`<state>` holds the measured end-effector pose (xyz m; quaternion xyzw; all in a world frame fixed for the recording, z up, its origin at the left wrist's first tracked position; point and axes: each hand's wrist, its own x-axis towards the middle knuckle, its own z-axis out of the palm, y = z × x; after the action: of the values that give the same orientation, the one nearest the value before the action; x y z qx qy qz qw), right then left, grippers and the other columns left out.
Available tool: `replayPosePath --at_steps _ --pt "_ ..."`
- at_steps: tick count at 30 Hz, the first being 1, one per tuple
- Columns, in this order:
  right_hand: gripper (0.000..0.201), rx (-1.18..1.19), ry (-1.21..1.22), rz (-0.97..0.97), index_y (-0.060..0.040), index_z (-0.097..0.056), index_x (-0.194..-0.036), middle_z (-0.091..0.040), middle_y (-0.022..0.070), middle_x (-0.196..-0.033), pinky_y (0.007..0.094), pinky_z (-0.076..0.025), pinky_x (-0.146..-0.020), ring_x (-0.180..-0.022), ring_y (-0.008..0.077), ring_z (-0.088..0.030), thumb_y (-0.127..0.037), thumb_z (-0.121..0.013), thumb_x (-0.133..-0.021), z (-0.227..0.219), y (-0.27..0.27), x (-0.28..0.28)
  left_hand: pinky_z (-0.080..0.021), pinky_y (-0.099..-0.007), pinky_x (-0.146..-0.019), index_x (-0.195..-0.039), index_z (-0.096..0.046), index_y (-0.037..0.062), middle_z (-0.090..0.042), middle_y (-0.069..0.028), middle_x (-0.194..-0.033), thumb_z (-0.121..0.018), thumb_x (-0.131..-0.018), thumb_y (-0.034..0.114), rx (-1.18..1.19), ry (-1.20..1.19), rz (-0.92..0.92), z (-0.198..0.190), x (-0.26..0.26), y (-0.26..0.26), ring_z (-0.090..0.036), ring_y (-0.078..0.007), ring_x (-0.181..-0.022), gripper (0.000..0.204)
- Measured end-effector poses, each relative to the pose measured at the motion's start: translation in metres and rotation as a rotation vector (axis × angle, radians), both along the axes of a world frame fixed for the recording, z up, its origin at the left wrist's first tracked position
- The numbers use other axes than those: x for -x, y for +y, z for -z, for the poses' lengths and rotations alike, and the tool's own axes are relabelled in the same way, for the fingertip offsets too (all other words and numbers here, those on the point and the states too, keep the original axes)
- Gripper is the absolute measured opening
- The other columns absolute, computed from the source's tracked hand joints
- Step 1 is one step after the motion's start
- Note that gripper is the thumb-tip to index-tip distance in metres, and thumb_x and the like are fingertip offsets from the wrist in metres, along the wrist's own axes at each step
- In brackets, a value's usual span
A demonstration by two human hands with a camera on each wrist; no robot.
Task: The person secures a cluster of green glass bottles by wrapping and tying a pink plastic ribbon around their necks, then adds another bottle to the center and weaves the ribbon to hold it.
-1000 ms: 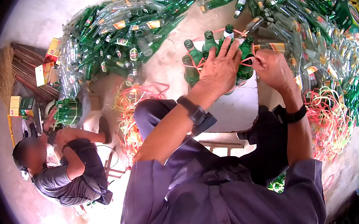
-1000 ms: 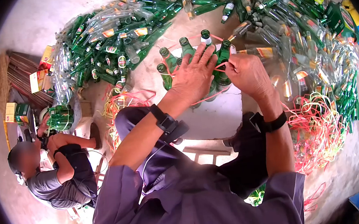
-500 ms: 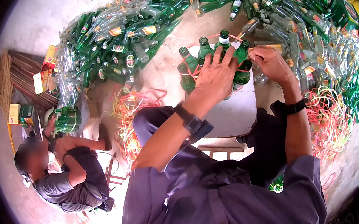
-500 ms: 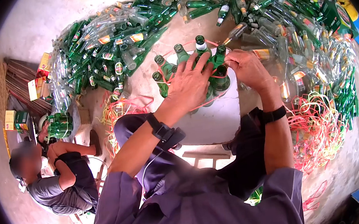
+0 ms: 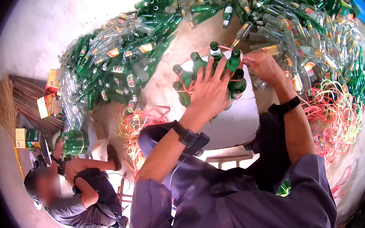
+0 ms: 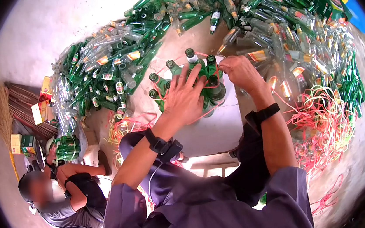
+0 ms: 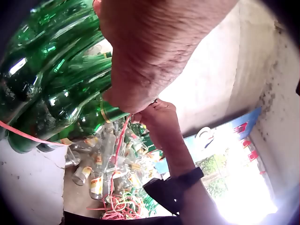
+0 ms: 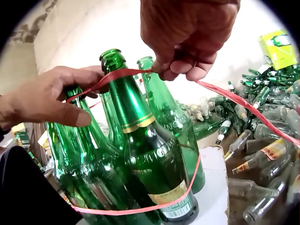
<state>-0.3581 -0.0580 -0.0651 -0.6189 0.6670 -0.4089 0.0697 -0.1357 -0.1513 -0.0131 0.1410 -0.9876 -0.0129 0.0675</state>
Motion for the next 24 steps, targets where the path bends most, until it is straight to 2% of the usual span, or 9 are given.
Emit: replayPosePath --at_steps 3,5,6,8,9,11,14,17,24 --pt "0.012 0.063 -0.065 0.041 0.0011 -0.067 -0.082 -0.068 0.0191 -0.079 0.0451 -0.052 -0.07 -0.075 0.0383 -0.065 -0.006 -0.06 -0.089 0.018 -0.008 -0.002 -0.031 -0.0541 -0.114 -0.132 -0.056 0.0041 -0.037 -0.0117 -0.155 -0.064 -0.081 0.011 -0.072 0.072 0.016 -0.002 -0.001 -0.002 -0.033 -0.0392 -0.144 0.052" --pt "0.019 -0.029 -0.29 0.04 0.0017 -0.069 -0.079 -0.066 0.0196 -0.07 0.0399 -0.052 -0.062 -0.062 0.0333 -0.064 -0.011 -0.06 -0.09 0.025 -0.008 -0.002 -0.032 -0.0543 -0.112 -0.133 -0.055 0.0038 -0.054 -0.0099 -0.144 -0.061 -0.081 0.008 -0.166 0.246 0.055 -0.002 0.001 -0.007 -0.04 -0.0373 -0.14 0.052" --pt "0.019 -0.027 -0.292 0.044 0.0017 -0.069 -0.079 -0.066 0.0196 -0.07 0.0399 -0.052 -0.062 -0.062 0.0333 -0.064 -0.011 -0.06 -0.09 0.027 -0.008 0.0 -0.032 -0.0543 -0.112 -0.133 -0.055 0.0038 -0.054 -0.0099 -0.144 -0.061 -0.081 0.008 -0.165 0.244 0.059 0.0 0.003 -0.01 -0.04 -0.0373 -0.14 0.052" --pt "0.028 -0.199 -0.359 0.089 0.0017 -0.071 -0.073 -0.065 0.0166 -0.062 0.0344 -0.049 -0.056 -0.052 0.0233 -0.06 -0.019 -0.065 -0.091 0.032 -0.007 0.002 -0.034 -0.053 -0.11 -0.137 -0.051 0.0039 -0.068 -0.0081 -0.126 -0.057 -0.083 0.005 -0.266 0.271 0.074 0.005 0.01 -0.019 -0.048 -0.0348 -0.133 0.054" --pt "0.028 -0.198 -0.36 0.09 0.0017 -0.071 -0.073 -0.065 0.0166 -0.062 0.0344 -0.049 -0.056 -0.052 0.0233 -0.06 -0.019 -0.065 -0.091 0.036 -0.009 0.0 -0.034 -0.053 -0.11 -0.137 -0.051 0.0039 -0.068 -0.0081 -0.126 -0.057 -0.083 0.005 -0.265 0.27 0.075 0.009 0.014 -0.021 -0.048 -0.0348 -0.133 0.054" --pt "0.033 -0.244 -0.568 0.06 0.0006 -0.072 -0.069 -0.065 0.0122 -0.058 0.0331 -0.048 -0.054 -0.052 0.0165 -0.059 -0.025 -0.068 -0.09 0.044 -0.015 -0.004 -0.036 -0.0524 -0.108 -0.141 -0.045 0.0035 -0.072 -0.0078 -0.12 -0.053 -0.085 0.003 -0.37 0.282 0.05 0.018 0.027 -0.024 -0.052 -0.0341 -0.128 0.056" --pt "0.037 -0.356 -0.567 0.111 0.001 -0.071 -0.065 -0.064 0.0078 -0.055 0.0324 -0.048 -0.054 -0.051 0.0126 -0.058 -0.028 -0.069 -0.089 0.027 -0.014 -0.008 -0.038 -0.0519 -0.105 -0.142 -0.041 0.0027 -0.071 -0.0066 -0.123 -0.051 -0.086 0.001 -0.402 0.244 0.01 0.022 0.034 -0.025 -0.053 -0.0344 -0.124 0.057" --pt "0.033 -0.397 -0.623 0.127 0.0068 -0.066 -0.065 -0.061 0.0072 -0.052 0.0298 -0.044 -0.048 -0.049 0.0103 -0.055 -0.016 -0.066 -0.089 0.053 -0.021 -0.002 -0.038 -0.0516 -0.105 -0.142 -0.04 0.0022 -0.071 -0.0056 -0.123 -0.053 -0.084 -0.001 -0.403 0.215 0.0 0.027 0.037 -0.028 -0.053 -0.0349 -0.123 0.059" --pt "0.03 -0.389 -0.608 0.085 0.0095 -0.07 -0.073 -0.063 0.0094 -0.057 0.0304 -0.048 -0.051 -0.052 0.0104 -0.059 -0.018 -0.072 -0.085 0.069 -0.031 -0.003 -0.036 -0.0514 -0.104 -0.14 -0.042 0.0028 -0.072 -0.0045 -0.117 -0.058 -0.078 -0.004 -0.463 0.234 -0.026 0.024 0.043 -0.03 -0.053 -0.0342 -0.12 0.064"
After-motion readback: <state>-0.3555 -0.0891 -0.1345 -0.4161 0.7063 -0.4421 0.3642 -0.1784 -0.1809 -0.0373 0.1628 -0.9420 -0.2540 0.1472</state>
